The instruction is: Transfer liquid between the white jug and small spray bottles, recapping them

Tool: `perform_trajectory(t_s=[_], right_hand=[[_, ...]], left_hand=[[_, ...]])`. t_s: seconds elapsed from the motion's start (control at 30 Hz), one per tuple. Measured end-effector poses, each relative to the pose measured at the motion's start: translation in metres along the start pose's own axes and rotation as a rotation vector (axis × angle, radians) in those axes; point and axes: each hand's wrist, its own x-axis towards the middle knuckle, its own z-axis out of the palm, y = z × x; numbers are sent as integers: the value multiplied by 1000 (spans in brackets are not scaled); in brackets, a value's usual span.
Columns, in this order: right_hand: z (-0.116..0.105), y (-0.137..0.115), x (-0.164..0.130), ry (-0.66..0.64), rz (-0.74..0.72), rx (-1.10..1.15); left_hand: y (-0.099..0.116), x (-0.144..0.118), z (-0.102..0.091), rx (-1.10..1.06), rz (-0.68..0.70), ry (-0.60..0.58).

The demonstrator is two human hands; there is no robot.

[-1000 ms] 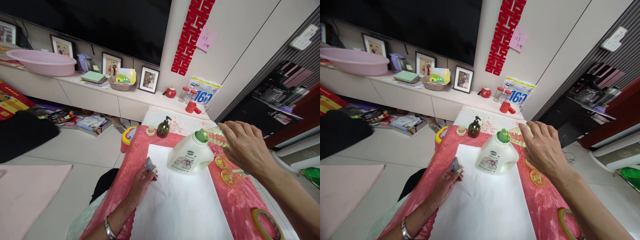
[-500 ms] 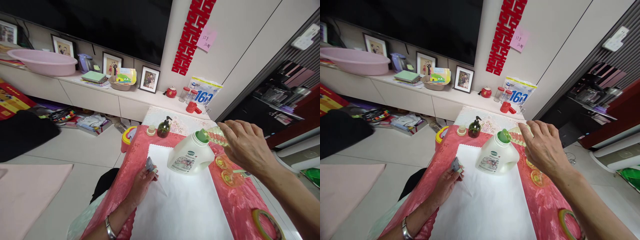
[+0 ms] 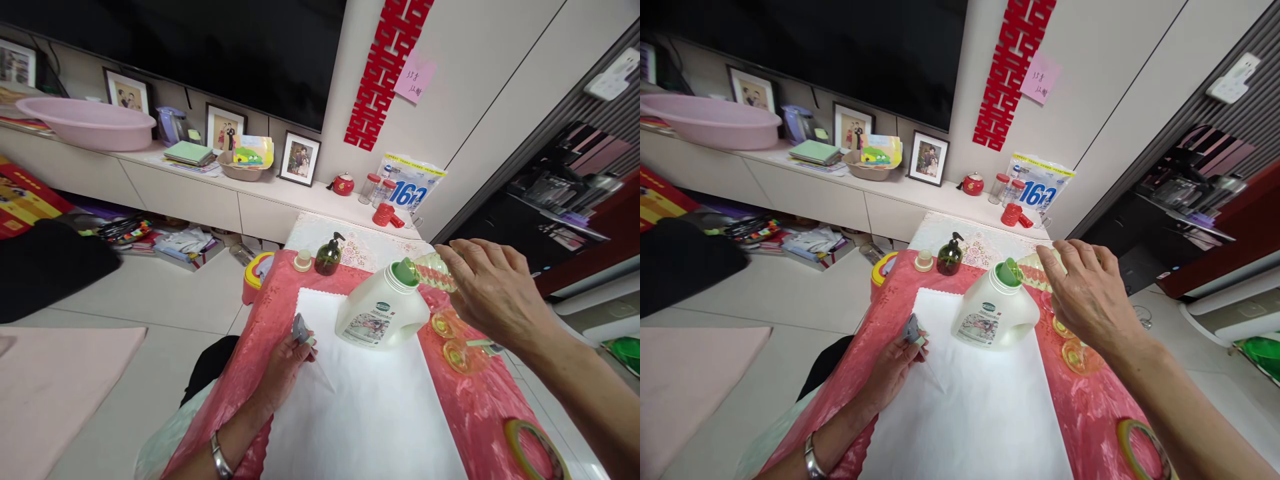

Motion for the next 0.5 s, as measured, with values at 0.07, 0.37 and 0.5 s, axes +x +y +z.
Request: perform_trajectory(t_s=[0.07,0.37,0.5], right_hand=[[-1,1,0,-8,-3,-3],[-1,1,3,-1,-12,-17],[-2,1,3,-8,-12,-19]], left_hand=[[0,0,0,3,-3,-3],[-2,1,0,17,3,0],[-3,2,-2,23,12,-7]])
